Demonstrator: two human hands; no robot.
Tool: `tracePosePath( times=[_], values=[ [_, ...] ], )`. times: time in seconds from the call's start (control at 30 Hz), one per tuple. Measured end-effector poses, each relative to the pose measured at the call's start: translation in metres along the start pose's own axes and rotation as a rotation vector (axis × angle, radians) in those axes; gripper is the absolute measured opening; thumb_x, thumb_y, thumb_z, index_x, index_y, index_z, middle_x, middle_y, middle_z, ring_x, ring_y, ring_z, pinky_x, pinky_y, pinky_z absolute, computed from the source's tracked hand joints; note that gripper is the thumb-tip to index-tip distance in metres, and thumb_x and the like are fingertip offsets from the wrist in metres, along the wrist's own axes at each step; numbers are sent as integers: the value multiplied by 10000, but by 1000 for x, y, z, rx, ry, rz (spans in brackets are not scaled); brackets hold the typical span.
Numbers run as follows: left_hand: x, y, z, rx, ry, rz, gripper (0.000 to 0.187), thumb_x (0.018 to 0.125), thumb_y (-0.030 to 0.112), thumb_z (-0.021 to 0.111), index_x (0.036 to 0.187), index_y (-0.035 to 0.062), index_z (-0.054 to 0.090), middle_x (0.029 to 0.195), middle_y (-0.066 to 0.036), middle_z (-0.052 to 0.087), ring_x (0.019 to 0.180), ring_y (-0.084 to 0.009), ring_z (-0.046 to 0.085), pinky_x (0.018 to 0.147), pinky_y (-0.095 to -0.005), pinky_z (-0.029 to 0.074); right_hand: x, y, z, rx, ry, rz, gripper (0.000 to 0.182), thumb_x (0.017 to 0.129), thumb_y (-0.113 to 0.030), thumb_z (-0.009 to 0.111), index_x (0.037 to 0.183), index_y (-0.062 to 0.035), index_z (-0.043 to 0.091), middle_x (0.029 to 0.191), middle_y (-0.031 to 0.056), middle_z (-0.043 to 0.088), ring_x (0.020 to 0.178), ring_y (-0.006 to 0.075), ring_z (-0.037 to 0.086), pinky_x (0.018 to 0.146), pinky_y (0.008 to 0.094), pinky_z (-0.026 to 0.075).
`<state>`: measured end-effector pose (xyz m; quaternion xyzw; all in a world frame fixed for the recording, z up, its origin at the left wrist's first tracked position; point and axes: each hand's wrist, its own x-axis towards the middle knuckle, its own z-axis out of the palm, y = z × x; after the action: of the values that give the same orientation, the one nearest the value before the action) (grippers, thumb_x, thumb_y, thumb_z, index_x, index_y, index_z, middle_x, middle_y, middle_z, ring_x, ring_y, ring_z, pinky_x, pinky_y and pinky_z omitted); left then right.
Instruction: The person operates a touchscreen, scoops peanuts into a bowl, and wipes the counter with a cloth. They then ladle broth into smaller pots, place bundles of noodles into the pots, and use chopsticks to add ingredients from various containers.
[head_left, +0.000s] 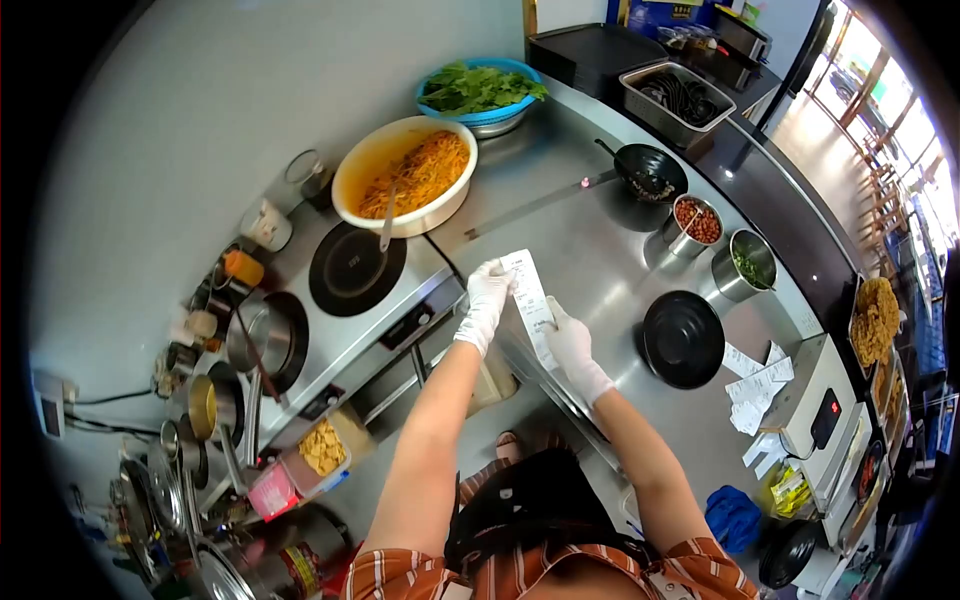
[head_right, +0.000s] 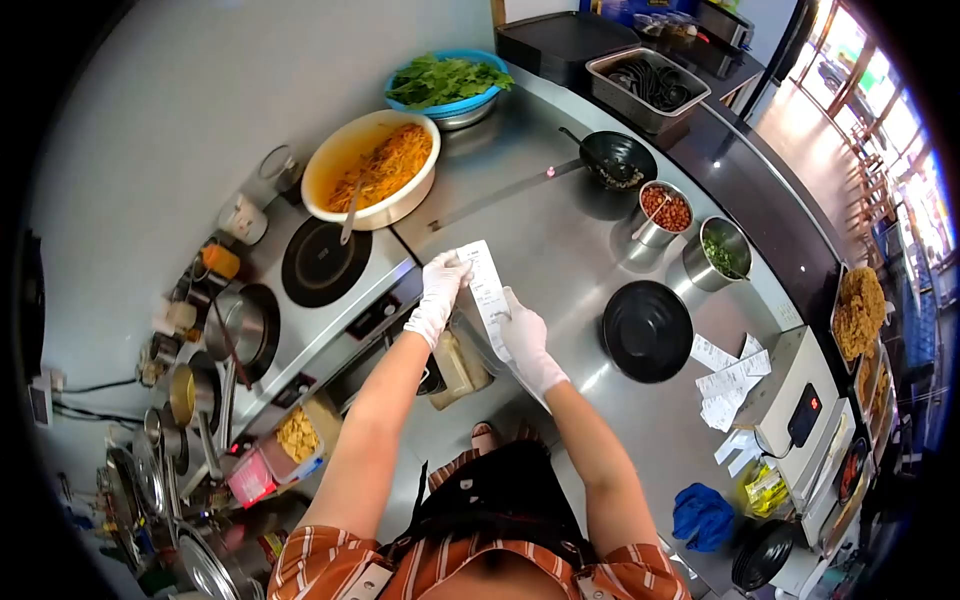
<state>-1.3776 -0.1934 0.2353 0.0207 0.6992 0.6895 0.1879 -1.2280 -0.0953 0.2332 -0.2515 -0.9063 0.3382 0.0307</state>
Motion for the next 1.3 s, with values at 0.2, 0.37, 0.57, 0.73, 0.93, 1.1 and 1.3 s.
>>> tracePosePath(
  times=[0.2,0.37,0.57,0.73,0.93,1.1,1.3],
  values=[
    [37,-39,0,694,45,548,367,812,83,650,1166,18,575,1214,-171,539,1113,-390,522,958,-465,425,70,4,8,-253,-138,81,488,842,-235,581,1291,-60,499,843,185,670,801,334,661,725,448,515],
    [32,-45,-6,1013,-105,731,301,786,134,663,1076,60,628,1190,-133,558,1160,-322,504,996,-458,372,167,14,-37,-323,176,-89,304,828,-280,621,1017,-53,549,919,190,618,812,371,644,717,467,518],
    [53,-42,-7,1072,-141,653,373,780,159,640,1144,83,608,1261,-83,531,1246,-265,444,1075,-456,279,349,67,-58,-237,290,186,253,844,-298,628,987,-89,609,962,173,652,874,364,650,748,458,520],
    [66,-34,-6,1066,-130,635,369,778,163,644,1136,81,615,1311,-81,527,1237,-265,454,1075,-458,275,377,69,-50,-360,283,91,132,840,-201,611,888,-83,646,876,198,671,882,359,650,762,452,520],
    [90,-30,-9,1036,-123,676,353,749,135,675,1097,92,631,1260,-90,573,1205,-291,490,1043,-461,319,390,72,-50,-371,330,-20,135,835,-201,614,845,-73,655,856,197,672,832,384,653,750,464,522],
    [107,-24,-16,1076,-150,716,335,775,147,644,1099,64,631,1267,-103,562,1199,-288,488,1008,-445,346,379,76,-49,-368,258,31,179,850,-234,605,871,-61,647,872,202,671,854,383,652,762,463,519],
    [79,-10,-13,1048,-97,820,324,831,129,591,1144,43,604,1297,-128,531,1176,-315,500,957,-453,379,336,38,-73,-159,314,125,244,856,-294,619,961,-74,607,919,157,681,889,348,651,795,433,511]
  ],
)
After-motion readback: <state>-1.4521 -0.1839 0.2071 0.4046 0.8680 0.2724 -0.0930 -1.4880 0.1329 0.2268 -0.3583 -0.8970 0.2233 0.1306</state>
